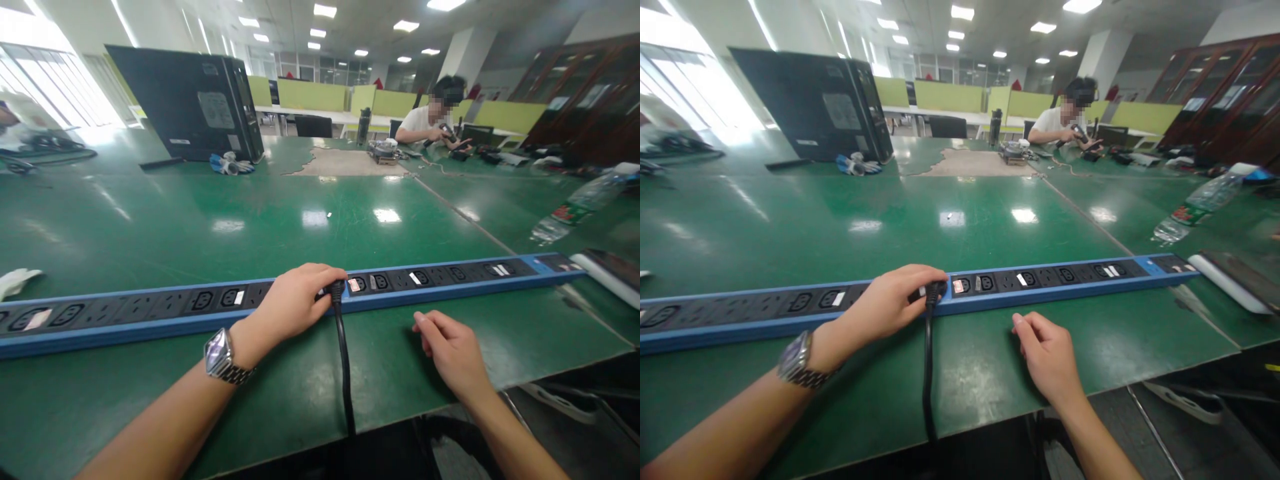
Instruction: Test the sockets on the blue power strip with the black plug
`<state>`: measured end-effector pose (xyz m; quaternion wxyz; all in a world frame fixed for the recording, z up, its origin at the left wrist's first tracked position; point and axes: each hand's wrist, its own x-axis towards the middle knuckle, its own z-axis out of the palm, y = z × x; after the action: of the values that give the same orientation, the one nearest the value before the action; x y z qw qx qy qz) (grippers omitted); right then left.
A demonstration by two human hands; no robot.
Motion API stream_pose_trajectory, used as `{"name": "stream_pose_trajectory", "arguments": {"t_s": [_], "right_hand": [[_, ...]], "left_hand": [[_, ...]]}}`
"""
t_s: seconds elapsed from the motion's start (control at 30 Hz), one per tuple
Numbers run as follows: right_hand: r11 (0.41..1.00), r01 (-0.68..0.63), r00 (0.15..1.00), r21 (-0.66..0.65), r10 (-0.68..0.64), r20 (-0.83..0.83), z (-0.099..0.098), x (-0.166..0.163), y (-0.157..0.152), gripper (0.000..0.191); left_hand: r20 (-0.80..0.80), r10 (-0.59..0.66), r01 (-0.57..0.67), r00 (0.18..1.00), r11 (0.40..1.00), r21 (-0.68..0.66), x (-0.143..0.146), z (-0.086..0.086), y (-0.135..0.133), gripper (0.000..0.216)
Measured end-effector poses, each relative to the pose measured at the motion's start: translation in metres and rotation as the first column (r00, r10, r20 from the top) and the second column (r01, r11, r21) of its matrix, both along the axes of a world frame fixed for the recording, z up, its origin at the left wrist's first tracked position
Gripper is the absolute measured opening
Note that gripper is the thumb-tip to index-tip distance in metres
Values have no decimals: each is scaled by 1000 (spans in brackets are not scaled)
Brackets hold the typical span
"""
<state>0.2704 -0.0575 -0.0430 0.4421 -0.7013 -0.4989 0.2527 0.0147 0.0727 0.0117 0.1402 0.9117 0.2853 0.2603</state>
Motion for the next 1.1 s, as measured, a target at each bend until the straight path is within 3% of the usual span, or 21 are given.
{"name": "stream_pose_trajectory", "arguments": {"t_s": [0.13,0.2,0.3,0.37,0.5,0.63,0.73,1.1], "right_hand": [[1000,2,990,17,1,-140,9,-9,-1,45],[998,-60,957,20,63,-282,20,-23,-5,46],[964,-263,862,-41,216,-460,39,-47,-10,50],[937,-329,833,-119,228,-504,49,-55,-10,49],[952,-232,872,-200,113,-476,65,-35,9,47],[928,-148,861,-341,-49,-507,73,1,41,41],[898,-144,852,-416,-102,-513,73,13,55,41],[911,-84,856,-403,-141,-497,73,16,55,37]], "left_hand": [[332,95,-101,938,995,1,11,8,-12,39],[389,83,-93,918,996,6,21,10,-25,50],[257,-75,52,964,994,94,36,6,-43,56],[202,-113,88,973,988,128,41,1,-47,58],[121,9,-29,993,985,168,36,-7,-39,69],[26,168,-170,985,963,207,25,-13,-29,46],[-13,176,-172,984,974,148,22,-16,-28,41],[-33,184,-179,982,977,114,25,-18,-29,36]]}}
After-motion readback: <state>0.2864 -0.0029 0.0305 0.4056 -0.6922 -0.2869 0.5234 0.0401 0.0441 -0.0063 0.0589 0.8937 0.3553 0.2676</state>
